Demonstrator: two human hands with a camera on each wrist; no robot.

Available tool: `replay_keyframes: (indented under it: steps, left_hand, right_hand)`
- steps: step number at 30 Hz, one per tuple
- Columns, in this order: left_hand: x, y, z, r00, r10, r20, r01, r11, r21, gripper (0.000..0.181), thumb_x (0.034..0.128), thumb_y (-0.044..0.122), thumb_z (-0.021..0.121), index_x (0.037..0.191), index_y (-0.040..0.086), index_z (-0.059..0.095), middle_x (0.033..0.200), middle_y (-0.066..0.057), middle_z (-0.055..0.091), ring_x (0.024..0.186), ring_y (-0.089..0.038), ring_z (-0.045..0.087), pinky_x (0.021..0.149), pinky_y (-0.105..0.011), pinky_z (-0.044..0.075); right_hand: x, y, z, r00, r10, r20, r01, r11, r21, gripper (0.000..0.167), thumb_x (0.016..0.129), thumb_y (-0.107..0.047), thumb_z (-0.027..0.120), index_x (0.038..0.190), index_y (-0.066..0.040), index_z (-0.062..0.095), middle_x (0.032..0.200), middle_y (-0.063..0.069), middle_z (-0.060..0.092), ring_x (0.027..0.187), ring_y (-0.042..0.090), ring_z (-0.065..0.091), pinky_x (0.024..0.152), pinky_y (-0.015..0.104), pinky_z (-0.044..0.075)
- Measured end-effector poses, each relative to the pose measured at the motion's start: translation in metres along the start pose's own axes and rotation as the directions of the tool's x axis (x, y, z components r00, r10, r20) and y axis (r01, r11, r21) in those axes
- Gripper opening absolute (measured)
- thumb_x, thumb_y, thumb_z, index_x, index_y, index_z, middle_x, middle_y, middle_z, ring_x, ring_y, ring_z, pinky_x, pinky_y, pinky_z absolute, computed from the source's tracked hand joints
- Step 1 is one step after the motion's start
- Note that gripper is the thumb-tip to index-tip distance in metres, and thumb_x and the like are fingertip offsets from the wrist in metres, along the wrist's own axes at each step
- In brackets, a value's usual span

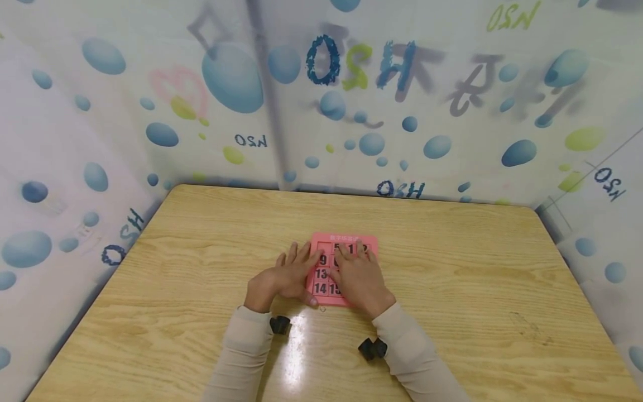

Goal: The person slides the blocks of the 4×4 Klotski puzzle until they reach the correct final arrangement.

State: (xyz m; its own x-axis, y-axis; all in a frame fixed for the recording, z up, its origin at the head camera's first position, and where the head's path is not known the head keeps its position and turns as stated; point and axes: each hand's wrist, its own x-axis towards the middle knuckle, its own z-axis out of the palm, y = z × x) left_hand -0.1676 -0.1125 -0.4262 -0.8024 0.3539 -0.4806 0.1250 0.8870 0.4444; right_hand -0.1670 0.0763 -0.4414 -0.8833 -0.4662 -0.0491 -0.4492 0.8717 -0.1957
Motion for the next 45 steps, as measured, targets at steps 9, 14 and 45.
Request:
replay_keyframes:
  steps: [9,14,45]
  left_hand:
    - [0.0,0.001,0.001,1.0,-0.006,0.005,0.006,1.0,0.009,0.121,0.0739,0.041,0.084,0.161,0.016,0.004,0.167,-0.01,-0.011,0.151,-0.035,-0.017,0.123,-0.054,-0.002]
    - [0.0,0.002,0.001,1.0,-0.008,0.007,0.008,1.0,0.007,0.125,0.0745,0.041,0.084,0.161,0.012,-0.002,0.167,-0.01,-0.011,0.151,-0.034,-0.017,0.123,-0.054,-0.003]
    - [0.005,-0.001,0.001,1.0,0.003,0.019,-0.004,1.0,0.01,0.125,0.075,0.044,0.083,0.16,0.01,-0.002,0.166,-0.01,-0.012,0.151,-0.035,-0.017,0.122,-0.056,-0.002]
  right_hand:
    - [0.001,-0.001,0.002,1.0,-0.024,0.014,0.024,1.0,-0.002,0.058,0.102,-0.041,0.052,0.146,-0.003,0.049,0.153,0.017,0.043,0.142,0.049,0.031,0.114,0.061,0.029]
    - [0.001,-0.003,0.003,1.0,-0.025,0.011,0.024,1.0,0.002,0.059,0.102,-0.039,0.052,0.148,-0.002,0.045,0.154,0.017,0.042,0.143,0.048,0.031,0.113,0.062,0.03]
    - [0.002,-0.011,0.012,0.997,-0.065,0.033,0.061,0.991,0.117,0.066,0.104,-0.05,0.04,0.157,-0.012,0.029,0.163,0.009,0.025,0.149,0.049,0.009,0.114,0.073,0.01]
